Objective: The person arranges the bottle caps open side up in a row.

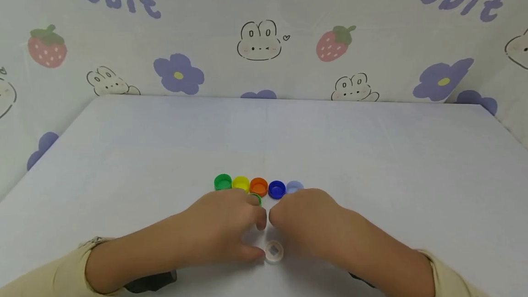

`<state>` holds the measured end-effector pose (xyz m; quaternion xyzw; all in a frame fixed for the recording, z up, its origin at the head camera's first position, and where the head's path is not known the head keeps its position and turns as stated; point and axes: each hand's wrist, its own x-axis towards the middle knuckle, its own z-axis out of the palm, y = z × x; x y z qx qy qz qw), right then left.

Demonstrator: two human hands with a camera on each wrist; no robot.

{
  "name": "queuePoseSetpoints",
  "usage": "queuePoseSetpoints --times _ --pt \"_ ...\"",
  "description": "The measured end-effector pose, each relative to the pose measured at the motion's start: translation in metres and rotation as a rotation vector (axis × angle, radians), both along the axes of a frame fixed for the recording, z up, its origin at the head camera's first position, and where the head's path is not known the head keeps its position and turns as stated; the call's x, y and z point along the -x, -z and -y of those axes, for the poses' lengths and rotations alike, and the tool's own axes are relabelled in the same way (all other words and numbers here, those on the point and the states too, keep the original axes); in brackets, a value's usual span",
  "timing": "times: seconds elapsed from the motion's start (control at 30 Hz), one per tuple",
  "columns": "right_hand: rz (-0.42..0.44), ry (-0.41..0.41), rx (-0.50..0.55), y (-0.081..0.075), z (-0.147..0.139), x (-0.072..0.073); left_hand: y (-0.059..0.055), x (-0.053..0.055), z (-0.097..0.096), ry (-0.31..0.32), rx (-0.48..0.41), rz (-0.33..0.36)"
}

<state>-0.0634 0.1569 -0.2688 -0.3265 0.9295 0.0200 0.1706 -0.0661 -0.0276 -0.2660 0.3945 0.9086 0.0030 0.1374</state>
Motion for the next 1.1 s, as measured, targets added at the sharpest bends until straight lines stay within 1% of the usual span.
queuePoseSetpoints --times 0.07,0.17,0.27,0.4,0.5,0.7,0.8,0.93,1.0,1.1 --pt "0.015 -0.019 -0.020 0.000 0.000 -0.004 0.002 -0.002 -0.002 0.007 0.003 0.026" --pt "0.008 -0.062 -0.023 0.000 0.000 -0.008 0.004 -0.002 -0.004 0.006 0.004 0.064" --pt "-0.014 -0.099 0.002 0.001 0.001 -0.009 0.006 -0.002 -0.006 0.000 -0.008 0.100" --pt "-0.049 -0.117 0.021 0.003 0.002 -0.010 0.008 -0.001 -0.005 0.004 -0.033 0.125" --pt "-0.059 -0.122 0.020 0.006 0.004 -0.011 0.009 0.000 -0.004 0.015 -0.060 0.144" --pt "-0.087 -0.169 0.054 0.012 0.007 -0.011 0.012 0.004 -0.003 0.013 -0.120 0.204" --pt "-0.135 -0.171 0.036 0.014 0.010 -0.013 0.013 0.006 -0.003 0.012 -0.138 0.225" --pt "-0.184 -0.164 0.026 0.015 0.011 -0.015 0.014 0.006 -0.002 0.014 -0.156 0.236" --pt "-0.201 -0.169 0.047 0.015 0.011 -0.016 0.013 0.007 -0.002 0.007 -0.163 0.234" --pt "-0.265 -0.176 0.093 0.014 0.011 -0.017 0.011 0.007 0.000 -0.015 -0.164 0.211"
